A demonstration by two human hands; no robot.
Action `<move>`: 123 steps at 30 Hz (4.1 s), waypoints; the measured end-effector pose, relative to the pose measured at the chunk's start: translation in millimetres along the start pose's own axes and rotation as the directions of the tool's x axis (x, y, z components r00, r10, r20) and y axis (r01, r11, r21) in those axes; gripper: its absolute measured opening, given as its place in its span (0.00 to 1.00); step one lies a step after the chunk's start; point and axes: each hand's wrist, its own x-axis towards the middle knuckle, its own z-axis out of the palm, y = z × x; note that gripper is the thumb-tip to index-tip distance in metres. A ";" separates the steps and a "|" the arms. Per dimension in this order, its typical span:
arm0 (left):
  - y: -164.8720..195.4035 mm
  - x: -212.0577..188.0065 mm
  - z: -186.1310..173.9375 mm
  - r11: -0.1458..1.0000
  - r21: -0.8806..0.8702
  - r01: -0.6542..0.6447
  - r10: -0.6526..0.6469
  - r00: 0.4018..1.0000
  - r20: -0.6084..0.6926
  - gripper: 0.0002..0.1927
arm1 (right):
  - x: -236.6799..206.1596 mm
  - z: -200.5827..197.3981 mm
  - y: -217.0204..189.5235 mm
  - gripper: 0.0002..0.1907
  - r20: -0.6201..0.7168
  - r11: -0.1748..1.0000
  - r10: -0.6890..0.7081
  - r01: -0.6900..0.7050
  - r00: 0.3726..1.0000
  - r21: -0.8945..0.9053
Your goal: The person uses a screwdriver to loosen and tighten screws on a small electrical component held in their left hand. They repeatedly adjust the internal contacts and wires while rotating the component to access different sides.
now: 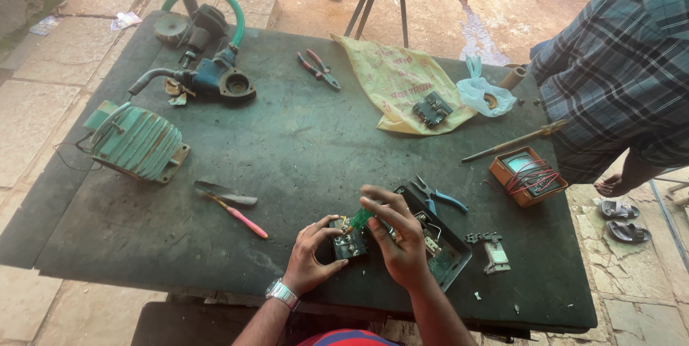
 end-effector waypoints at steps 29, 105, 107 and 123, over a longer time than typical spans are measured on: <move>-13.5 -8.0 8.7 0.999 0.001 -0.049 0.049 0.998 -0.038 0.32 | -19.6 -7.1 5.8 0.18 0.069 0.986 0.098 -0.107 0.993 0.132; -22.9 -8.4 5.9 0.999 -0.014 -0.039 0.039 0.999 0.008 0.38 | 20.5 -2.9 35.0 0.17 -0.021 0.995 -0.050 0.048 0.999 -0.084; -21.5 -7.5 4.0 0.999 -0.016 -0.033 0.033 0.999 0.007 0.38 | 20.0 -1.1 39.8 0.18 -0.124 0.998 0.065 -0.063 0.990 0.023; -22.9 -5.8 5.0 0.999 -0.025 -0.020 0.021 0.999 0.034 0.36 | 14.9 -13.3 48.1 0.18 -0.145 0.984 0.156 -0.142 0.977 0.106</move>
